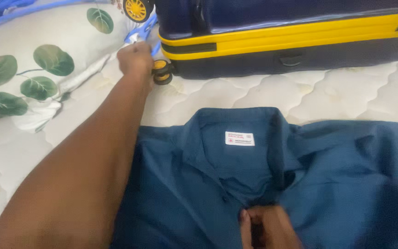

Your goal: The person places a blue long-sleeve shirt on a blue hanger and buttons it from the collar down to the bottom. The shirt remains on the hanger throughout the process.

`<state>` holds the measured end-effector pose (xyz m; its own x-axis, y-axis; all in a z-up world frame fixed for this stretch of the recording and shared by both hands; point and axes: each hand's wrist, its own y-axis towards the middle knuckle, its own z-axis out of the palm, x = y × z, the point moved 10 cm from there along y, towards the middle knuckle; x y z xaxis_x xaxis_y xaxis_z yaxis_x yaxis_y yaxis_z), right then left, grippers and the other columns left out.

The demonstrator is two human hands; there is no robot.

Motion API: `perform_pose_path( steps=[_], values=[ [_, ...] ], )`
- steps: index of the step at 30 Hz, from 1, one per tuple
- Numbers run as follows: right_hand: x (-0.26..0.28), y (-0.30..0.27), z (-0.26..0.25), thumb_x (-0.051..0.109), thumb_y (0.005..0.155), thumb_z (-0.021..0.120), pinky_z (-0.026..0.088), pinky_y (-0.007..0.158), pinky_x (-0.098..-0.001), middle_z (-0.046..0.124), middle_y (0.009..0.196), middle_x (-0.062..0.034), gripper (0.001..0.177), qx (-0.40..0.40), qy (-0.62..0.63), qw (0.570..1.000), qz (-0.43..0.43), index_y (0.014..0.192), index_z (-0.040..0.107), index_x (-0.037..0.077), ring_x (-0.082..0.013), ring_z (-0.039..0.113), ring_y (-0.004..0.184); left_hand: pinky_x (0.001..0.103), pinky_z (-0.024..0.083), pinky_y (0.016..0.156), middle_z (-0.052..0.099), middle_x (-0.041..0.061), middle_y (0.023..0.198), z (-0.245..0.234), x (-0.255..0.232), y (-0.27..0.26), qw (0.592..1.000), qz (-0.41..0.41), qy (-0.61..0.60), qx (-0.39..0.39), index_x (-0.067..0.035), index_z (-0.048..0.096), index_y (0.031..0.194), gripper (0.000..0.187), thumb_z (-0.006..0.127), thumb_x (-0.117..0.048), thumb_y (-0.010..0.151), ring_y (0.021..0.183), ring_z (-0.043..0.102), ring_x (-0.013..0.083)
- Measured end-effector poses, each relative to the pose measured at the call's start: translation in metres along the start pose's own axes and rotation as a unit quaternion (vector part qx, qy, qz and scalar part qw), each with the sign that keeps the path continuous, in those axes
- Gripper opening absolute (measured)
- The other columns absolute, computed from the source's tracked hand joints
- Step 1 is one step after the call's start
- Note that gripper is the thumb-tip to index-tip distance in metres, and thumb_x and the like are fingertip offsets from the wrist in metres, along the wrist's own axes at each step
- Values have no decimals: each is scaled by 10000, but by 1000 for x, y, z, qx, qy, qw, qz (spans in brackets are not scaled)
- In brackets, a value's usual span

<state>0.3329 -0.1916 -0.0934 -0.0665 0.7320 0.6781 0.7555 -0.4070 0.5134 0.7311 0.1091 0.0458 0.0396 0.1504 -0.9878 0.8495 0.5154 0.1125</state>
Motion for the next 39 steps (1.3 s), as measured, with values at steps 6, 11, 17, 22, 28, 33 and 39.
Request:
perform_pose_path(
  steps=[6,11,17,22,28,33,39],
  values=[
    [-1,8,4,265,795,802,606,642,-347,725,765,-56,148,21,-17,999,43,754,742,136,-167,755,668,415,641,692,713,229,1053,-27,3,22,936,-129,-326,14,73,578,1215,283,584,-59,965,800,802,321],
    [-5,16,18,276,829,799,621,736,-351,718,876,-69,157,177,-70,964,184,907,735,155,-172,777,788,444,640,751,670,292,1090,-75,-6,8,871,-156,-460,-67,175,505,1229,315,580,44,953,830,790,390],
    [31,25,-3,243,844,746,602,774,-382,709,905,-62,122,148,-62,976,149,924,710,158,-210,763,847,422,615,849,639,223,1194,-169,-24,-86,878,-127,-461,-34,72,438,1365,440,602,54,957,1011,738,370],
    [67,39,-33,296,823,775,579,833,-429,668,998,-122,263,103,-93,983,123,1009,699,126,-292,709,948,441,574,930,644,191,1268,-252,-27,-206,938,-25,-345,-7,98,481,1407,443,585,-57,1005,1073,715,320],
    [120,52,-91,225,682,847,531,882,-493,637,1125,-230,611,11,-93,995,33,1214,640,8,-416,616,1065,488,606,784,694,225,1133,-279,38,-316,972,-14,-233,31,108,570,1340,428,601,-34,938,953,713,322],
    [51,43,-96,89,831,731,593,829,-383,748,1034,-162,485,140,-62,973,175,1312,666,82,-307,754,928,440,617,745,750,210,1097,-275,73,-336,985,-90,-121,89,48,650,1308,393,610,-37,926,913,749,308],
    [-36,34,-126,-24,823,693,561,802,-306,724,985,-154,391,18,129,960,247,1214,712,-11,-217,696,868,382,639,731,764,179,1079,-266,52,-324,986,-80,-96,110,6,680,1280,347,588,-20,946,914,752,243]
  ],
)
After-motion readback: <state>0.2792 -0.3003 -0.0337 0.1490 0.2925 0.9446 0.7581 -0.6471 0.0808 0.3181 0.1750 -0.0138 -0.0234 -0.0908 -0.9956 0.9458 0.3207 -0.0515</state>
